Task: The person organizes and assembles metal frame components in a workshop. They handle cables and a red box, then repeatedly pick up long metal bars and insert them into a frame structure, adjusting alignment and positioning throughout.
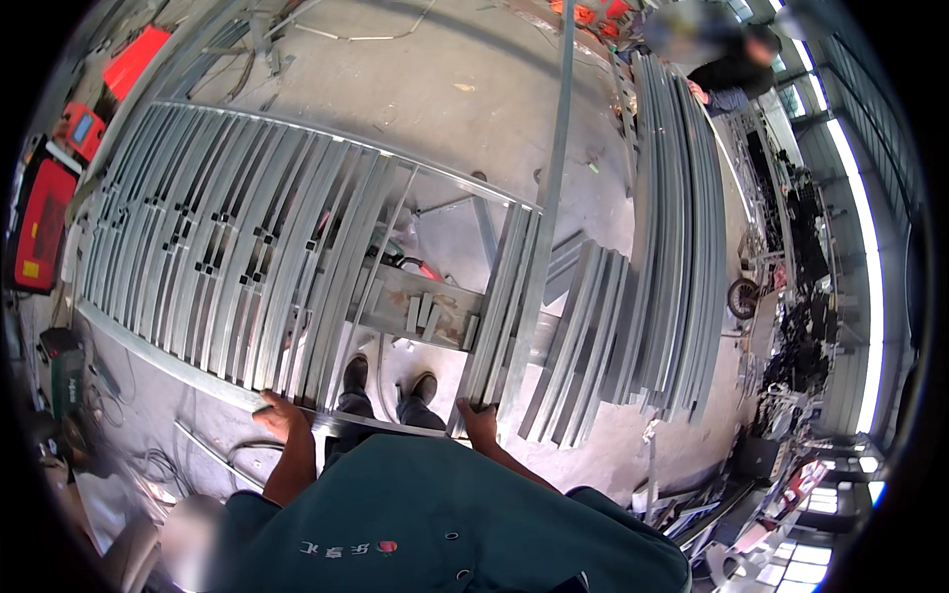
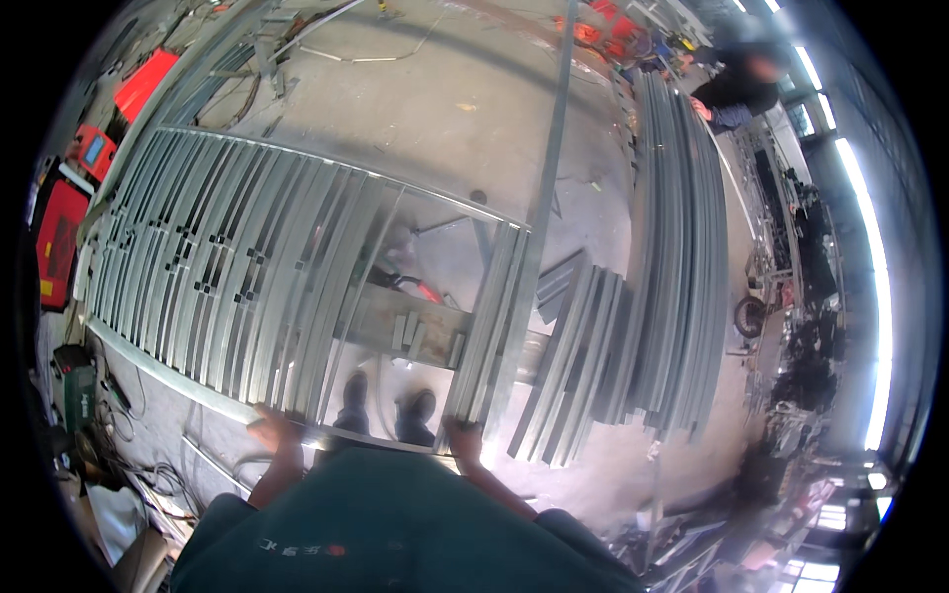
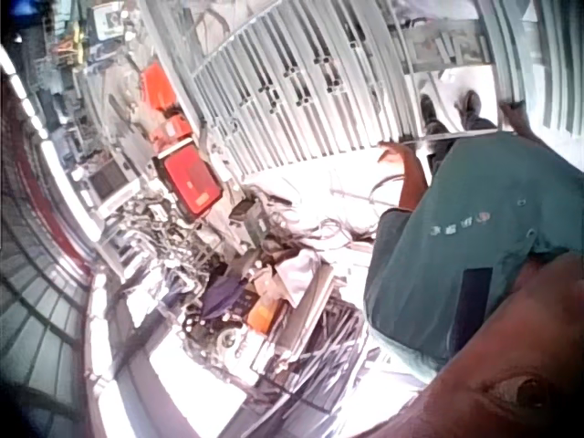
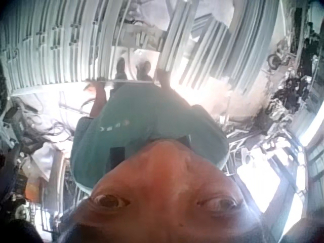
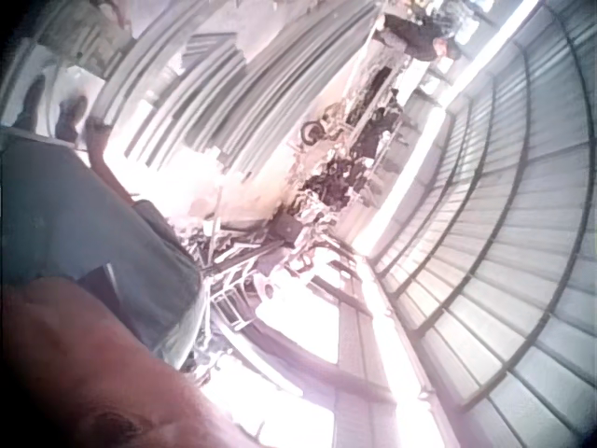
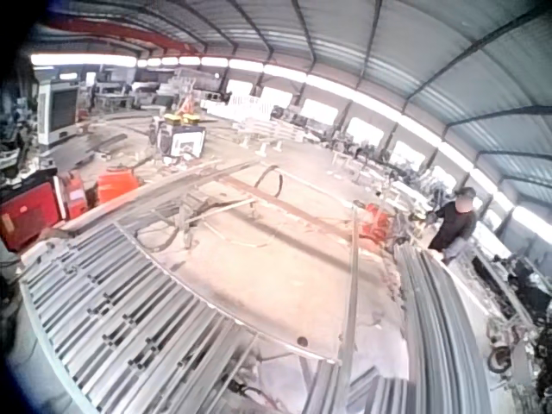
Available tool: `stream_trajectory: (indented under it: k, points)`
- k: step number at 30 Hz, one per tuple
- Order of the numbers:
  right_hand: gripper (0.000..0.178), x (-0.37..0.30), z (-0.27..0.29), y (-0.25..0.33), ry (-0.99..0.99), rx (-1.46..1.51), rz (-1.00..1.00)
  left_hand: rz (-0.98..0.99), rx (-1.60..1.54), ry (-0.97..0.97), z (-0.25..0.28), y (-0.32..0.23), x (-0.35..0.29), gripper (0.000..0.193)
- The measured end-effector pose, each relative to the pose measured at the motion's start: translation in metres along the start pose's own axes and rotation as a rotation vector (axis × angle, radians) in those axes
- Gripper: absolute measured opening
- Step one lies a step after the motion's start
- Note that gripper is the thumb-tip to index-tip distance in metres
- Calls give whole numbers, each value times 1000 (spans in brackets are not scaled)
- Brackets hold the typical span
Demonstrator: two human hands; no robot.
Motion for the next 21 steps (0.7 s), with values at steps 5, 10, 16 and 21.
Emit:
stream_trajectory:
  k: [5, 10, 16, 21]
  points:
    - [114, -48, 0, 7, -267, -228, 63, -602, 312, 25, 29, -36, -16, 82]
    - [110, -48, 13, 5, -114, -277, -46, -749, 24, 1300, -8, -134, -210, 62]
    - [97, -41, 14, 4, -84, -207, 30, -755, 405, 1734, -154, -67, -318, 94]
    - [82, -26, 24, -10, -18, -179, 195, -226, -8, 1838, -185, -36, -348, 58]
Point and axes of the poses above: each hand's wrist, its own x-axis towards the middle knuckle, its own z-axis out of the back of the hand, y = z × x, the point moved 6 cm from there along x, towards the middle knuckle, and after that the axes turned 11 degrees about -z, right-handed, at the moved point
